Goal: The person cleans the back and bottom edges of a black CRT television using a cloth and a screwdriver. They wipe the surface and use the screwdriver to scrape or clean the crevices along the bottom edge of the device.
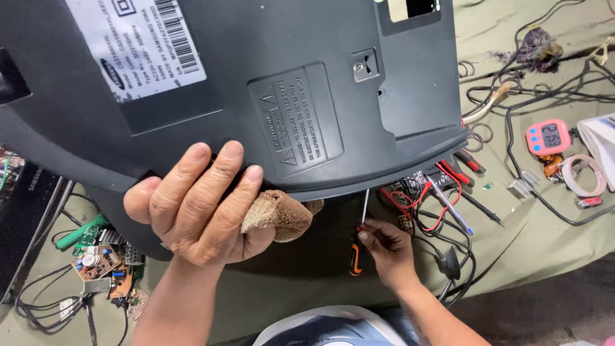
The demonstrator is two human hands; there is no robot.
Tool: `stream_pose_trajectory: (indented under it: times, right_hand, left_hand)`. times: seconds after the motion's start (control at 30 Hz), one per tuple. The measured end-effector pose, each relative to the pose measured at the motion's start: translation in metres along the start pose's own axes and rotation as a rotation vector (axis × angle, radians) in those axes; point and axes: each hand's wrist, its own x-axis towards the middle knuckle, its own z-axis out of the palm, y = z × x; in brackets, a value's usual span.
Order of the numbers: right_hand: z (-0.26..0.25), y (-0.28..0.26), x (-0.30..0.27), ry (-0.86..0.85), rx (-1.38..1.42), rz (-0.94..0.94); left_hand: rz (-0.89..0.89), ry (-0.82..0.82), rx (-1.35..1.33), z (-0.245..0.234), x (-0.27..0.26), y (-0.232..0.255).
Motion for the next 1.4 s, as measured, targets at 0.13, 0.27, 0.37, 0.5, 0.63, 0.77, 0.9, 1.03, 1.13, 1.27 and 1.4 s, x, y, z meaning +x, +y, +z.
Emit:
stream_pose_trajectory:
  times: [0.13, 0.27, 0.37, 0.5, 0.63, 0.77, 0.9, 1.03, 1.13, 1.27, 1.4]
  right_hand:
    - [-0.001, -0.015, 0.006, 0.017, -0.037, -0.026]
    - [0.002, -0.003, 0.0, 0.022, -0.028, 0.002]
    - [0.001, -0.006, 0.002, 0.011, -0.019, 0.012]
    - [0.002, 0.005, -0.004, -0.044, -0.057, 0.076]
    - [0.015, -0.018, -0.019, -0.096, -0.096, 0.032]
    - [0.021, -0.014, -0.026, -0.143, 0.143, 0.053]
    - [0.022, -0.009, -0.028, -0.211, 0.074, 0.041]
    - [0.026, -0.007, -0.025, -0.223, 0.134, 0.106]
    - [0.028, -0.007, -0.016, -0.196, 0.071, 0.066]
    - [0.033, 0.002, -0.015, -0.171, -0.019, 0.048]
    - [0.029, -0.003, -0.009, -0.163, -0.094, 0.006]
  left_hand:
    - [-0.001, -0.018, 0.002, -0.002, 0.001, 0.001]
    - [-0.007, -0.005, 0.006, -0.001, 0.001, 0.001]
    - [-0.013, -0.012, 0.006, -0.001, 0.0, 0.001]
    - [-0.049, -0.076, -0.005, -0.008, -0.001, 0.004]
    - [-0.017, -0.007, 0.003, -0.001, 0.002, 0.001]
    - [-0.032, -0.005, 0.002, -0.001, 0.0, 0.003]
    - [-0.038, -0.02, -0.005, -0.003, -0.001, 0.002]
    - [-0.036, -0.003, -0.001, -0.001, 0.0, 0.002]
    - [-0.037, -0.012, 0.004, -0.001, 0.0, 0.002]
    - [-0.046, -0.003, 0.002, -0.001, -0.001, 0.002]
    - [-0.044, -0.005, -0.002, -0.001, -0.002, 0.0]
